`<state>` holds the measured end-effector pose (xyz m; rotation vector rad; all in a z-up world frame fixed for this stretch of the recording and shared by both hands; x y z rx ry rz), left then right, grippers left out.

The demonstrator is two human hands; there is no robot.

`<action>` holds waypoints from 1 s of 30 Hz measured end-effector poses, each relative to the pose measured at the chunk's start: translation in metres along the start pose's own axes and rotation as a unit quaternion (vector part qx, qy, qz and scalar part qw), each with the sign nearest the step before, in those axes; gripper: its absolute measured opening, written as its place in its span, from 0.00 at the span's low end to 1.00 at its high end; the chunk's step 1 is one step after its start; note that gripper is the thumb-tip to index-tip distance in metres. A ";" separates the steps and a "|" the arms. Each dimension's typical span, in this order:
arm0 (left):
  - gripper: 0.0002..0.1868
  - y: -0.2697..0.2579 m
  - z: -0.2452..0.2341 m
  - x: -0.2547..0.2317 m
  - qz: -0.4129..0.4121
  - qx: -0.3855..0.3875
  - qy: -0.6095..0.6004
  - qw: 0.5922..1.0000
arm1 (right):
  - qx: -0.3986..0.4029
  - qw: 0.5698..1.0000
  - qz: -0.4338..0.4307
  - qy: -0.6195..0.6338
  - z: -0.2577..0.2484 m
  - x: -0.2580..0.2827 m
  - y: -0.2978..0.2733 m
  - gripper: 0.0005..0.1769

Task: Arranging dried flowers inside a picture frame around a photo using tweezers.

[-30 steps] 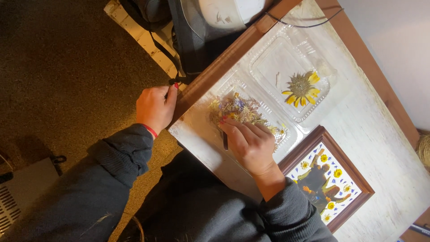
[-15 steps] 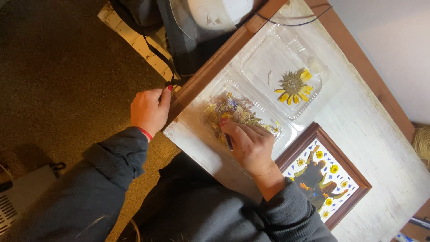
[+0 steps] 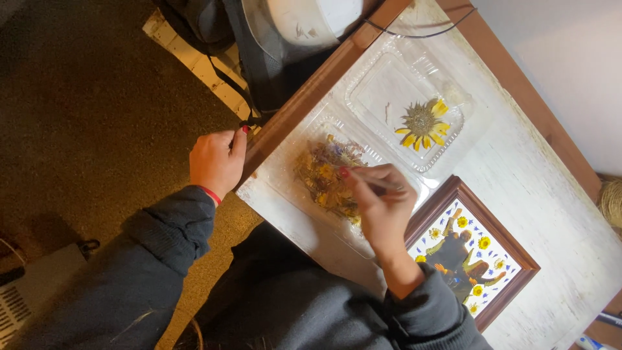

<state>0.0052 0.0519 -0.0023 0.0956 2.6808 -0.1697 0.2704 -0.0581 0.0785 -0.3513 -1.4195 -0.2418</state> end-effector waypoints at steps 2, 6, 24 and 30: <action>0.22 -0.002 0.000 0.002 0.014 -0.023 0.008 1.000 | -0.052 0.997 0.040 0.051 -0.016 -0.001 0.001 0.03; 0.21 -0.004 0.002 0.000 0.054 -0.046 0.039 0.997 | -0.173 0.948 0.139 0.227 -0.058 0.008 -0.015 0.05; 0.23 -0.009 0.030 0.039 0.050 0.014 0.055 0.997 | -0.469 0.864 0.095 0.155 -0.263 0.022 -0.135 0.06; 0.24 -0.009 0.024 0.027 0.065 -0.003 0.053 0.996 | -0.465 0.864 0.089 0.170 -0.265 0.020 -0.121 0.06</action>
Point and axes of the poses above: each hand's wrist, its own y-axis towards the middle knuckle, its own z-axis out of the palm, x = y × z, the point moved 5 cm from there along y, towards the middle knuckle, and after that the axes turned 13 degrees about y, right-handed, at the moved point
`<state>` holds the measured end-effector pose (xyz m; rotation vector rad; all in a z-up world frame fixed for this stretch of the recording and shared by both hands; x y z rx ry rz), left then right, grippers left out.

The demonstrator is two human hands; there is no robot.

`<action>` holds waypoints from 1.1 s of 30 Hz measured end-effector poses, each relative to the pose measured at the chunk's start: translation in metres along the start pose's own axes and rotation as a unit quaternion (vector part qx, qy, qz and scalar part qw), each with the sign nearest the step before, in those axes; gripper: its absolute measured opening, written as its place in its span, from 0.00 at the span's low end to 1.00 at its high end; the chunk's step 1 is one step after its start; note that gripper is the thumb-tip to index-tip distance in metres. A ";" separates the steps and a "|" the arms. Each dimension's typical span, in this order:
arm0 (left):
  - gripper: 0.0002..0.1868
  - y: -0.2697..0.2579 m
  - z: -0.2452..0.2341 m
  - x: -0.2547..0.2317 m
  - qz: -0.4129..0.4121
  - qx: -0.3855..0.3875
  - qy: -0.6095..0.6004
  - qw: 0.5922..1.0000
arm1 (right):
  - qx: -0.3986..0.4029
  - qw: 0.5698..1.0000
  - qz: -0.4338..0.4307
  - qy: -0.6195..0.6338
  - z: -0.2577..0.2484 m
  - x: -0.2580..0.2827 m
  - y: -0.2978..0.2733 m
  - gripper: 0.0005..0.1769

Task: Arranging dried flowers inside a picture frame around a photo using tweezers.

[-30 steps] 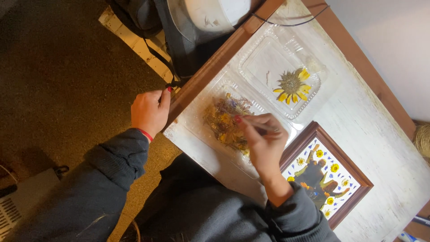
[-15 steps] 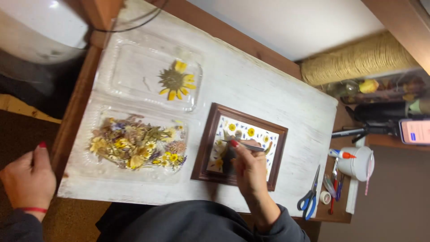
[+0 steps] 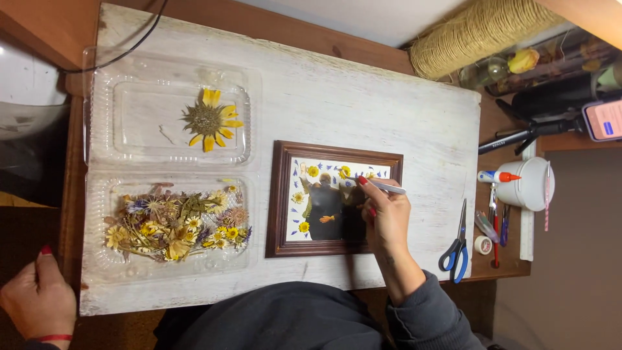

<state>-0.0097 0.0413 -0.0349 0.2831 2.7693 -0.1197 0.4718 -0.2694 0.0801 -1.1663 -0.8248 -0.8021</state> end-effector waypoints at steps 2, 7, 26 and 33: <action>0.25 0.001 -0.003 -0.006 -0.002 0.000 0.002 1.000 | -0.012 0.999 0.037 0.007 0.015 -0.003 -0.004 0.05; 0.24 -0.001 0.011 0.019 -0.023 0.013 -0.010 1.000 | -0.024 0.995 0.095 -0.033 0.035 -0.015 -0.003 0.02; 0.32 0.002 -0.008 -0.009 -0.042 0.037 -0.042 0.998 | 0.015 0.994 0.056 -0.088 0.047 -0.024 0.004 0.04; 0.30 0.003 -0.009 -0.011 -0.037 0.033 -0.038 0.998 | 0.003 0.994 0.059 -0.094 0.050 -0.020 0.002 0.05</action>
Point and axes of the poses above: each hand's wrist, its own y-axis towards the middle knuckle, its own z-axis out of the palm, x = y × z, the point moved 5 cm from there along y, towards the middle knuckle, and after that the axes turned 13 degrees about y, right-handed, at the moved point
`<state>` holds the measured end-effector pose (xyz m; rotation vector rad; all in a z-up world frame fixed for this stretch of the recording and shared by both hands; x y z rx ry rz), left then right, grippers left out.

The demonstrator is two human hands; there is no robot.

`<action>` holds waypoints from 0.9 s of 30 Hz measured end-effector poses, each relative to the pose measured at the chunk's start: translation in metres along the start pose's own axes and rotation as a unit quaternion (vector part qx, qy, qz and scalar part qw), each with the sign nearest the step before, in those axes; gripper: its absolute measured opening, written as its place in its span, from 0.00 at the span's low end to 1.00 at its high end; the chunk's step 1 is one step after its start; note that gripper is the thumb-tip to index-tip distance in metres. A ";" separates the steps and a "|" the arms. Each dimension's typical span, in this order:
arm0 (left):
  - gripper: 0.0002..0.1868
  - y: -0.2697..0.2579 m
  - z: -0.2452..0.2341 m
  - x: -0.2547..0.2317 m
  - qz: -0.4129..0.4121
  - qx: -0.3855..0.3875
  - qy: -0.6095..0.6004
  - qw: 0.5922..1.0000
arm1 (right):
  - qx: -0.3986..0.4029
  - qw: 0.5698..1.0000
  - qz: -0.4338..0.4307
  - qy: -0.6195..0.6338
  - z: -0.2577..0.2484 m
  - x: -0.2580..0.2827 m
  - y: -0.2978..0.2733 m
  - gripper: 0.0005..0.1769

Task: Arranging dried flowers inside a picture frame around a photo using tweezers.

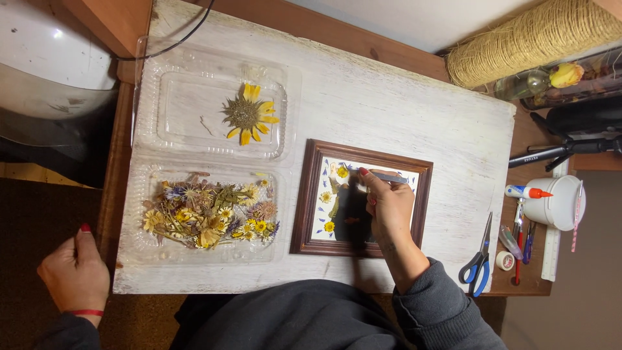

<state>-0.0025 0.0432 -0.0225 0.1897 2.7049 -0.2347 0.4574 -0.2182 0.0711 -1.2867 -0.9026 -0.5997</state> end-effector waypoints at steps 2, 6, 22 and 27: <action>0.30 0.000 0.000 0.000 0.005 -0.003 -0.002 1.000 | -0.002 1.000 0.001 -0.003 0.000 0.000 0.000 0.05; 0.30 -0.001 0.000 0.001 0.009 -0.007 -0.004 1.000 | 0.002 1.000 -0.001 -0.002 -0.001 0.001 0.000 0.04; 0.26 -0.002 0.005 0.006 0.033 -0.016 0.033 0.999 | -0.103 0.984 -0.012 0.144 -0.141 0.033 -0.011 0.07; 0.22 -0.002 0.024 0.043 0.038 -0.018 0.035 0.998 | -0.116 0.974 -0.005 0.196 -0.167 0.023 -0.012 0.09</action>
Point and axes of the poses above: each hand's wrist, its own y-axis towards the middle knuckle, its own z-axis out of the palm, x = y × z, the point moved 5 cm from there along y, towards the middle knuckle, and after that the axes turned 13 degrees about y, right-handed, at the moved point
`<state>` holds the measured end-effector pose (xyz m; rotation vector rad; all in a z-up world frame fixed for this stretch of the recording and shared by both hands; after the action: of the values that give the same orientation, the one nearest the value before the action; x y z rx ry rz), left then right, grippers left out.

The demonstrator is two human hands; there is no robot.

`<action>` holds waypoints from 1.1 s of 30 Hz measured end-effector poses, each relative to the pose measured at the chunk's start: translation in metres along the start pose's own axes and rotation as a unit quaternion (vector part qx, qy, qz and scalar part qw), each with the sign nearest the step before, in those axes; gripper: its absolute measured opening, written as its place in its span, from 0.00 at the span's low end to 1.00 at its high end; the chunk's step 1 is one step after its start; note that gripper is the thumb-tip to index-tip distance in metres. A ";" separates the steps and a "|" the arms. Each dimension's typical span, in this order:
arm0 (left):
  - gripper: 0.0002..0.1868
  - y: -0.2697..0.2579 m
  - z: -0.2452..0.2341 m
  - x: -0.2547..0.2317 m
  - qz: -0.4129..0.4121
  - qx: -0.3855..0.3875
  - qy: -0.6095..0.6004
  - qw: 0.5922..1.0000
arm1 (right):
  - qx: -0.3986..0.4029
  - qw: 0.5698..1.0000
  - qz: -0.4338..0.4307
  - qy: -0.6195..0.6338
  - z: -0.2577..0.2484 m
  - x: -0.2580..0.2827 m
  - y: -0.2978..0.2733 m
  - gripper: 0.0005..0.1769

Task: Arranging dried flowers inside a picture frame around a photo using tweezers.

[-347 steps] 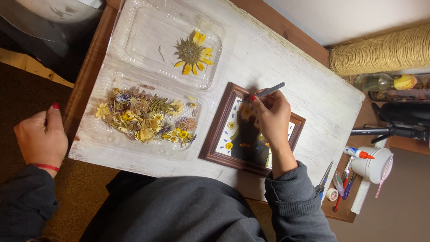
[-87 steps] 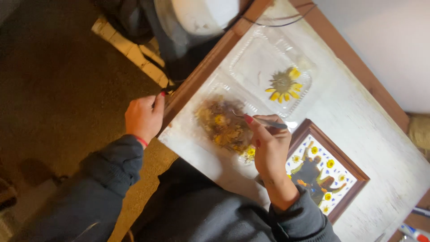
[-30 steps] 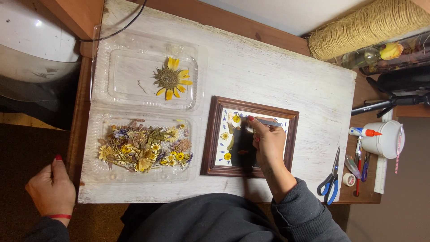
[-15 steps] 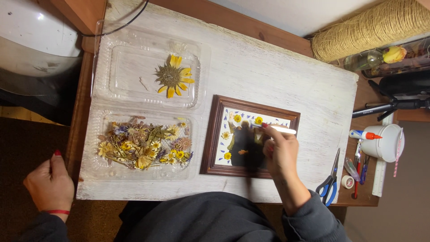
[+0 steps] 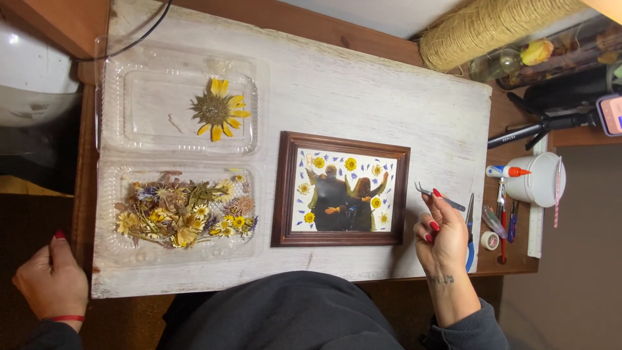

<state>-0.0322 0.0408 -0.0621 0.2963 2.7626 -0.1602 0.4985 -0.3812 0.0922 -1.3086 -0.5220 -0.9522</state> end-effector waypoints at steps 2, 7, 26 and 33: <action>0.23 0.003 -0.002 -0.003 -0.005 0.004 -0.002 1.000 | 0.002 1.000 0.004 0.009 -0.002 0.000 0.000 0.08; 0.24 0.007 0.006 0.005 -0.010 0.002 0.007 1.000 | 0.025 0.998 0.039 0.031 0.006 0.001 -0.004 0.08; 0.25 0.017 -0.045 -0.058 -0.181 -0.017 -0.027 0.983 | 0.346 0.895 0.083 -0.270 0.146 -0.104 -0.087 0.05; 0.21 0.017 -0.043 -0.057 -0.143 -0.065 -0.019 0.987 | 0.408 0.831 -0.008 -0.379 0.180 -0.126 -0.117 0.11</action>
<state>0.0098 0.0530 -0.0028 -0.1359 2.7492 -0.0545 0.3671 -0.1701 0.1000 -0.8243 -1.3791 -0.0925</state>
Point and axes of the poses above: each hand's wrist, its own y-axis towards the middle knuckle, its own z-axis out of the palm, x = y × z, the point moved 5 cm from there along y, towards the middle knuckle, and after that the axes turned 13 degrees about y, right-handed, at the moved point
